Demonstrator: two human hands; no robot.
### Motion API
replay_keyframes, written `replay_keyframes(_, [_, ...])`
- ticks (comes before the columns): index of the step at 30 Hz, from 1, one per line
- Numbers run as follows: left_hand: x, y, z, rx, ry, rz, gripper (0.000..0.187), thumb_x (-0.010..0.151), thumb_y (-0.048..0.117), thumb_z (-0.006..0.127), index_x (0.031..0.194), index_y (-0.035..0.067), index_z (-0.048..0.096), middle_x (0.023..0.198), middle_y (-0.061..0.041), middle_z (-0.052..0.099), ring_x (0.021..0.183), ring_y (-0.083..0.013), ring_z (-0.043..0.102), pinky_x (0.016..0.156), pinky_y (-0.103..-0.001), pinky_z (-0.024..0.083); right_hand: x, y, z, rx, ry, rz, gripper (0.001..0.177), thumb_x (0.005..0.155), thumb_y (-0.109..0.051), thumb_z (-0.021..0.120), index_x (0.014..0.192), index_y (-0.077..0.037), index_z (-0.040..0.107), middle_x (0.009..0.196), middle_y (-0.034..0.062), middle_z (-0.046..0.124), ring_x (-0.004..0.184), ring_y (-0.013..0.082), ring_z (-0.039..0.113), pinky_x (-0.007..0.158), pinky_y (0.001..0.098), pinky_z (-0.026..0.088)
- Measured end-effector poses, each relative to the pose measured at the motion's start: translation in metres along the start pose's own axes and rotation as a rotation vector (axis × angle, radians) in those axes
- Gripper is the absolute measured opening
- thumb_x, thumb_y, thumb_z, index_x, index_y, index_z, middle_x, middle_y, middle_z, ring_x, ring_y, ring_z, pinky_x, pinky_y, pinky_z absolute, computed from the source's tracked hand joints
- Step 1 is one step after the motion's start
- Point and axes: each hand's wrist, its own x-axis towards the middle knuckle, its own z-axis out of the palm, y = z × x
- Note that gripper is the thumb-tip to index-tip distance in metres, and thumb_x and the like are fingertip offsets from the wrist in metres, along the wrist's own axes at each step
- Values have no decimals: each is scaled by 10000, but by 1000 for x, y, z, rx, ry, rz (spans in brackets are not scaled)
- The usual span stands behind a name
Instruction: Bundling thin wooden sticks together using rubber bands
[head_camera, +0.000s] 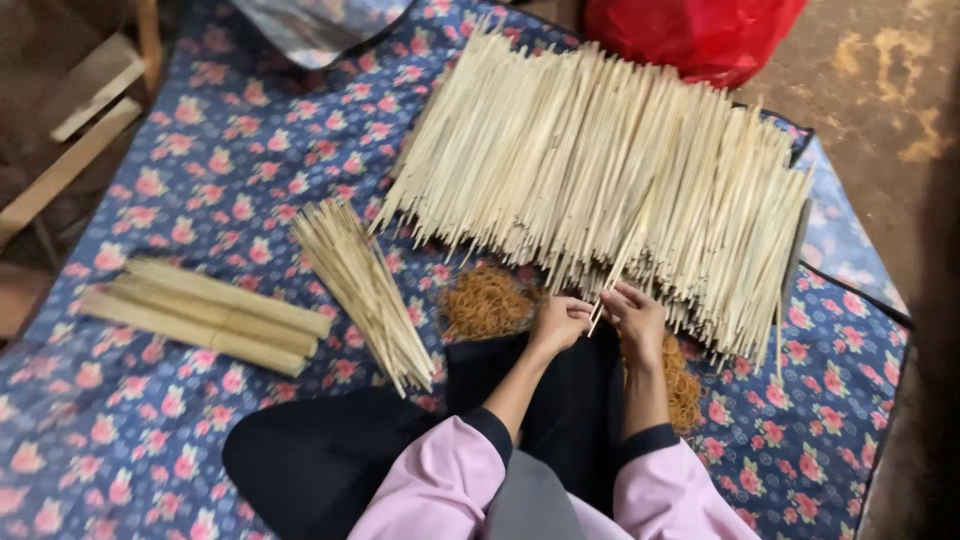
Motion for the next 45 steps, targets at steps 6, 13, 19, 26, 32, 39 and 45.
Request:
replay_keyframes(6, [-47, -84, -47, -359, -76, 60, 420, 791, -13, 780, 1193, 107, 757, 1076, -124, 767, 1008, -167, 712, 896, -331, 612, -67, 27, 44, -116, -106, -53, 514, 793, -22, 882, 1251, 76, 669, 1020, 255, 726, 830, 287, 742, 747, 382, 634])
replay_keyframes(13, [-103, -156, -135, -48, 242, -108, 392, 717, 183, 836, 1087, 302, 781, 941, 86, 795, 930, -79, 755, 876, -259, 590, -95, 115, 155, -619, -436, -236, 351, 756, -174, 891, 1098, -138, 822, 848, 120, 782, 808, 273, 755, 702, 407, 584])
replay_keyframes(19, [-118, -198, -188, -58, 599, -236, 394, 744, 90, 731, 1134, 137, 763, 909, -62, 806, 844, -253, 780, 658, -405, 651, -112, 161, 248, -580, -583, -95, 330, 671, 25, 851, 976, -96, 821, 767, 153, 763, 657, 321, 751, 586, 440, 651])
replay_keyframes(26, [-155, -136, -209, 138, 754, -267, 378, 780, 118, 725, 1153, 166, 761, 1063, -91, 756, 1105, -323, 700, 1021, -468, 548, -114, 161, 256, -940, -616, -233, 336, 739, -246, 856, 1065, -181, 807, 954, 89, 798, 994, 330, 748, 899, 512, 603])
replay_keyframes(32, [-92, -91, -161, 249, 636, 8, 311, 845, 131, 725, 1152, 184, 737, 1060, -68, 744, 1080, -313, 709, 1005, -489, 524, -76, 101, 180, -794, -320, -307, 251, 790, -201, 827, 1041, -207, 822, 939, 74, 797, 970, 306, 749, 865, 449, 606])
replay_keyframes(39, [-17, 52, -64, 224, 399, 434, 115, 825, 48, 758, 928, 88, 790, 799, -128, 744, 851, -364, 745, 729, -424, 626, 22, 7, 27, -566, 295, -507, 196, 863, -110, 804, 1051, -157, 827, 911, 134, 781, 925, 315, 743, 821, 435, 572])
replay_keyframes(45, [49, 96, 12, 281, 276, 389, 73, 840, 92, 725, 898, 80, 767, 815, -164, 763, 847, -397, 753, 715, -491, 618, 74, -32, 3, -645, 385, -446, 171, 800, -168, 862, 963, -144, 814, 827, 98, 767, 857, 326, 748, 802, 440, 568])
